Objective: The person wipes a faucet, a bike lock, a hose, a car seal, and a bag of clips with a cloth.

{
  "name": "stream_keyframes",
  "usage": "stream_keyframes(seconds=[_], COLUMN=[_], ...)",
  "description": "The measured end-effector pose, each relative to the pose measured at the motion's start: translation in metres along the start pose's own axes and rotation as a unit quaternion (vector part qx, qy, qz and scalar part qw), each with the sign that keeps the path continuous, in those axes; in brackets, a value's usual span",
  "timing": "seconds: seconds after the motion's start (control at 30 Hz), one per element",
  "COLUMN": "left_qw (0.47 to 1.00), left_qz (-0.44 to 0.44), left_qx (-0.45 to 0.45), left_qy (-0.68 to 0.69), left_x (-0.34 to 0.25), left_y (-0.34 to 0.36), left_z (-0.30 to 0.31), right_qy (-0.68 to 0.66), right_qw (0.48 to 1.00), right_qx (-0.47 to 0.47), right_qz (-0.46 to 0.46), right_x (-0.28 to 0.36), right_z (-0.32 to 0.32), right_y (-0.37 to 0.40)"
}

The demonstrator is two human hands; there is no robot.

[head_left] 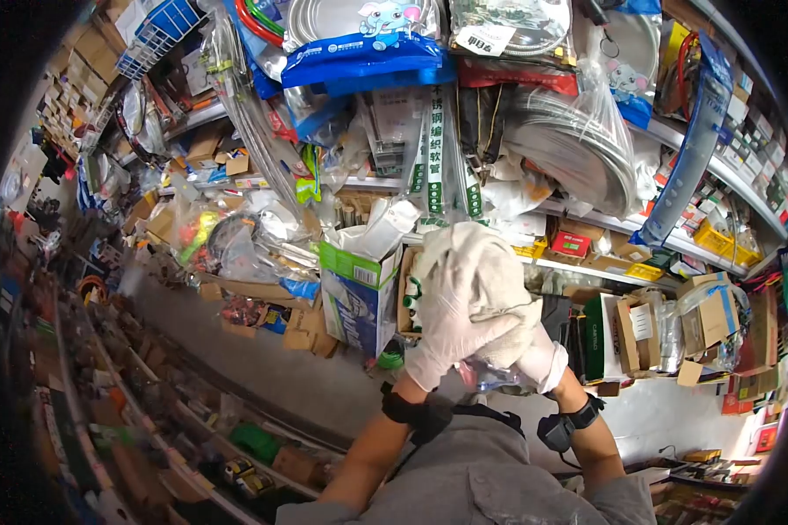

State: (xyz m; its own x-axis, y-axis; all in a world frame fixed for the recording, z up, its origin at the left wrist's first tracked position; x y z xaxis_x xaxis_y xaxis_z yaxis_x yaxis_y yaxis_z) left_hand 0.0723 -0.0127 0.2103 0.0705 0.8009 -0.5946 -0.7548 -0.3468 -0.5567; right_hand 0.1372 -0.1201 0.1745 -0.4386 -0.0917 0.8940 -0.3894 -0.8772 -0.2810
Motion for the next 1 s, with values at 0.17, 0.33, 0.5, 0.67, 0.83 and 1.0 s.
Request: stream_keyframes(seconds=[0.17, 0.33, 0.5, 0.67, 0.83, 1.0], left_qw=[0.916, 0.858, 0.984, 0.995, 0.994, 0.994], left_qz=[0.117, 0.189, 0.103, 0.091, 0.060, 0.101], left_qx=[0.141, 0.126, 0.028, 0.033, 0.040, 0.016], left_qy=[0.358, 0.461, 0.142, -0.022, -0.079, -0.041], left_x=[0.028, 0.029, 0.011, 0.026, 0.026, 0.056], left_y=[0.002, 0.022, 0.003, 0.005, 0.009, 0.024], left_z=[-0.027, -0.047, -0.011, -0.016, -0.016, -0.026], right_qy=[0.033, 0.017, 0.080, 0.105, 0.164, 0.116], right_qw=[0.995, 0.993, 0.992, 0.986, 0.978, 0.978], right_qx=[0.093, 0.109, 0.069, 0.019, 0.045, 0.074], right_qz=[-0.018, -0.037, -0.065, -0.126, -0.120, -0.155], right_x=[-0.017, -0.015, -0.014, -0.020, -0.030, -0.008], right_z=[-0.002, 0.003, 0.004, 0.005, 0.006, 0.013], right_y=[0.015, 0.021, 0.023, 0.028, 0.037, 0.041])
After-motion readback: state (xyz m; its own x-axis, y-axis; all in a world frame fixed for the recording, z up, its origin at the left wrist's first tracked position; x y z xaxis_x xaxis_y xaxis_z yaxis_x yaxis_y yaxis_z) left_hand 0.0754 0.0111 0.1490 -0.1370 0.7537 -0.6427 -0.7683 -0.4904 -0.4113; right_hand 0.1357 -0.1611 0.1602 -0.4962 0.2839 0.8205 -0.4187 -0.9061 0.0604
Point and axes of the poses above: each hand's wrist, its own y-axis away from the middle knuckle, its own z-axis out of the back of the hand, x = y × z, the point moved 8 cm from there along -y, towards the middle knuckle, and after that the axes turned 1 degree about y, right-handed, at the moved point
